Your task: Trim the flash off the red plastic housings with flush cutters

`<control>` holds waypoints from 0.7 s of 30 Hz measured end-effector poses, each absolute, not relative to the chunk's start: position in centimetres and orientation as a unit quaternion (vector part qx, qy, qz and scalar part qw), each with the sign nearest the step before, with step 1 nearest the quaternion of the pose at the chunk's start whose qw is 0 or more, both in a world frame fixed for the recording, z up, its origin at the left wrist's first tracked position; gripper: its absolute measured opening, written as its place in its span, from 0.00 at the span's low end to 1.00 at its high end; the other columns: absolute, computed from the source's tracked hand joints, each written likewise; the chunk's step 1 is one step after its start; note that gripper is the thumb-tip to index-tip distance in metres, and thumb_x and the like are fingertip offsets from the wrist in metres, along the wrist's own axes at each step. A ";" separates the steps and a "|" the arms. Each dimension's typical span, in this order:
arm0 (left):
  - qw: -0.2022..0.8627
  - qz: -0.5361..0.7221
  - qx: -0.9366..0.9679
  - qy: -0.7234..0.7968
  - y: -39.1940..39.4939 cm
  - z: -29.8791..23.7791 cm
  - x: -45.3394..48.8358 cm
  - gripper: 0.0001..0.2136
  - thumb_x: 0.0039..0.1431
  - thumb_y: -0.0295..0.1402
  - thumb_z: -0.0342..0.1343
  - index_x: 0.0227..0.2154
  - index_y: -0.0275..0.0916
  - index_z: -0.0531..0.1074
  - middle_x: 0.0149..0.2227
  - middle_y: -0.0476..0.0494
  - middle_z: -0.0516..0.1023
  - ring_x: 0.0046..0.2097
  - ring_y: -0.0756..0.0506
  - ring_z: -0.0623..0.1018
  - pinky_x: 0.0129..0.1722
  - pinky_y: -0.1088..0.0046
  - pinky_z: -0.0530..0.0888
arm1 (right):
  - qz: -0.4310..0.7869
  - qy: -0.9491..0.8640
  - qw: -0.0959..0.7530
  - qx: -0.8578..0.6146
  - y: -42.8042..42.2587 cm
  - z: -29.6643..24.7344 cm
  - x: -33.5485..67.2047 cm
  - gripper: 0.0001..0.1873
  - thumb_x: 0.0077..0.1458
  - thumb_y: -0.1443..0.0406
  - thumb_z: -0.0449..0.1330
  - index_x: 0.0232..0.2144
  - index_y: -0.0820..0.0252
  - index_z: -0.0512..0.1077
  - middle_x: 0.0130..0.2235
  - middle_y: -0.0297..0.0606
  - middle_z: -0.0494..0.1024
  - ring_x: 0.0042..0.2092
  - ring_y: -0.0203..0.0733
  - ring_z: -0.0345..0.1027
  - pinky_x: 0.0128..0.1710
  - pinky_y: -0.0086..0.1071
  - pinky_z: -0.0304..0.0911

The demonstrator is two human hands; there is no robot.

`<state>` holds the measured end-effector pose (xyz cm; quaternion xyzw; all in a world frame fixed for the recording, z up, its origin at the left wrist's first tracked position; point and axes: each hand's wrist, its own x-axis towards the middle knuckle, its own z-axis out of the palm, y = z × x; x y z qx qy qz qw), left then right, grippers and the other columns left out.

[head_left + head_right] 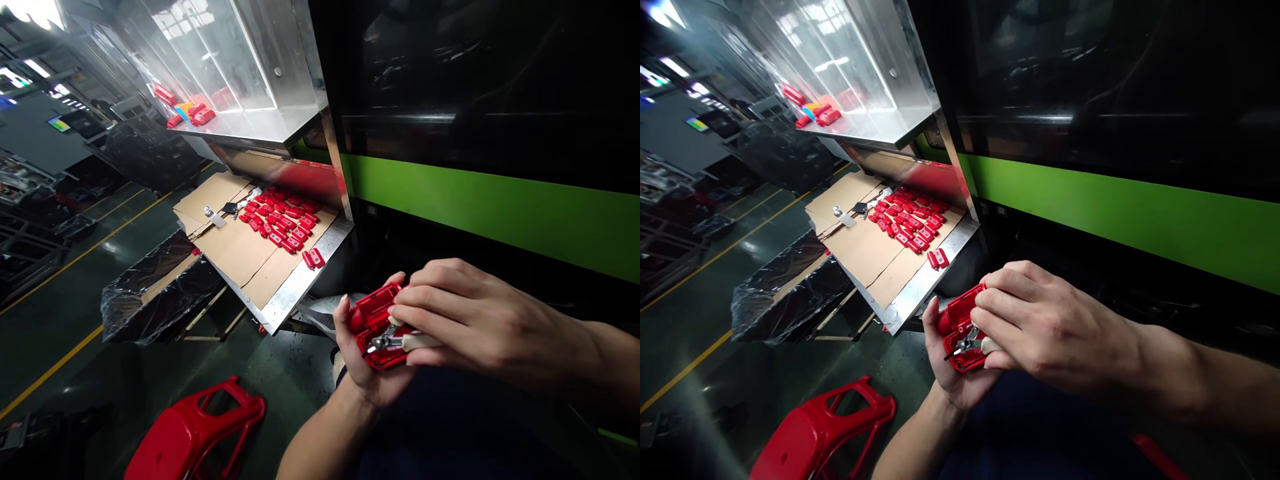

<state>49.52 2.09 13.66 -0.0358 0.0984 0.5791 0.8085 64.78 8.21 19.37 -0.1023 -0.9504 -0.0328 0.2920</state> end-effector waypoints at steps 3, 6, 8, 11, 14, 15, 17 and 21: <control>0.814 0.572 -0.040 0.094 2.2 13.6 49.6 0.34 0.64 0.55 0.39 0.50 0.28 0.73 0.35 0.37 0.79 0.32 0.45 0.77 0.30 0.72 0.72 | -0.027 -0.949 0.297 -0.104 8.1 19.2 64.9 0.12 0.64 0.64 0.57 0.40 0.71 0.74 0.39 0.45 0.76 0.45 0.49 0.67 0.48 0.43 0.62; 0.812 0.573 -0.045 0.103 2.2 13.6 49.6 0.34 0.63 0.55 0.40 0.55 0.29 0.70 0.42 0.35 0.79 0.38 0.44 0.79 0.37 0.71 0.74 | -0.023 -0.948 0.304 -0.088 8.1 19.0 64.9 0.10 0.64 0.66 0.57 0.39 0.71 0.75 0.39 0.43 0.76 0.44 0.47 0.67 0.48 0.42 0.61; 0.811 0.572 -0.044 0.112 2.3 13.5 49.6 0.34 0.63 0.55 0.41 0.55 0.29 0.70 0.44 0.35 0.79 0.40 0.43 0.79 0.41 0.69 0.74 | -0.021 -0.948 0.306 -0.085 8.1 18.9 64.9 0.10 0.64 0.67 0.57 0.38 0.71 0.75 0.38 0.43 0.76 0.43 0.46 0.67 0.48 0.41 0.61; 0.811 0.570 -0.021 0.134 2.3 13.4 49.5 0.34 0.62 0.56 0.42 0.56 0.29 0.68 0.45 0.35 0.79 0.41 0.42 0.79 0.44 0.67 0.74 | -0.028 -0.946 0.309 -0.091 8.2 18.8 65.0 0.09 0.63 0.66 0.59 0.38 0.70 0.75 0.37 0.42 0.76 0.42 0.46 0.66 0.47 0.41 0.62; 0.781 0.598 0.046 0.172 2.4 13.6 49.2 0.35 0.61 0.58 0.43 0.57 0.32 0.68 0.47 0.35 0.78 0.48 0.38 0.77 0.53 0.60 0.71 | -0.050 -0.944 0.306 -0.113 8.3 18.3 65.4 0.15 0.61 0.63 0.62 0.43 0.73 0.73 0.41 0.46 0.75 0.44 0.49 0.66 0.48 0.44 0.63; 0.764 0.614 0.074 0.182 2.5 13.7 49.1 0.35 0.60 0.59 0.44 0.58 0.34 0.68 0.48 0.35 0.78 0.51 0.36 0.76 0.56 0.56 0.69 | -0.056 -0.942 0.306 -0.129 8.2 18.0 65.7 0.20 0.60 0.61 0.62 0.47 0.73 0.72 0.43 0.48 0.74 0.46 0.51 0.66 0.49 0.45 0.63; 0.717 0.656 0.129 0.197 2.6 13.9 49.1 0.36 0.57 0.62 0.46 0.58 0.38 0.68 0.50 0.34 0.77 0.55 0.32 0.73 0.59 0.51 0.66 | -0.045 -0.929 0.320 -0.181 7.8 17.2 66.1 0.27 0.58 0.55 0.63 0.52 0.71 0.69 0.46 0.49 0.72 0.49 0.54 0.64 0.50 0.48 0.63; 0.586 0.748 0.199 0.241 2.9 13.6 49.4 0.39 0.51 0.65 0.52 0.58 0.42 0.67 0.53 0.35 0.75 0.57 0.30 0.71 0.62 0.48 0.63 | 0.136 -0.866 0.402 -0.265 6.0 15.1 65.6 0.16 0.59 0.60 0.62 0.44 0.65 0.69 0.45 0.47 0.69 0.47 0.46 0.66 0.45 0.37 0.66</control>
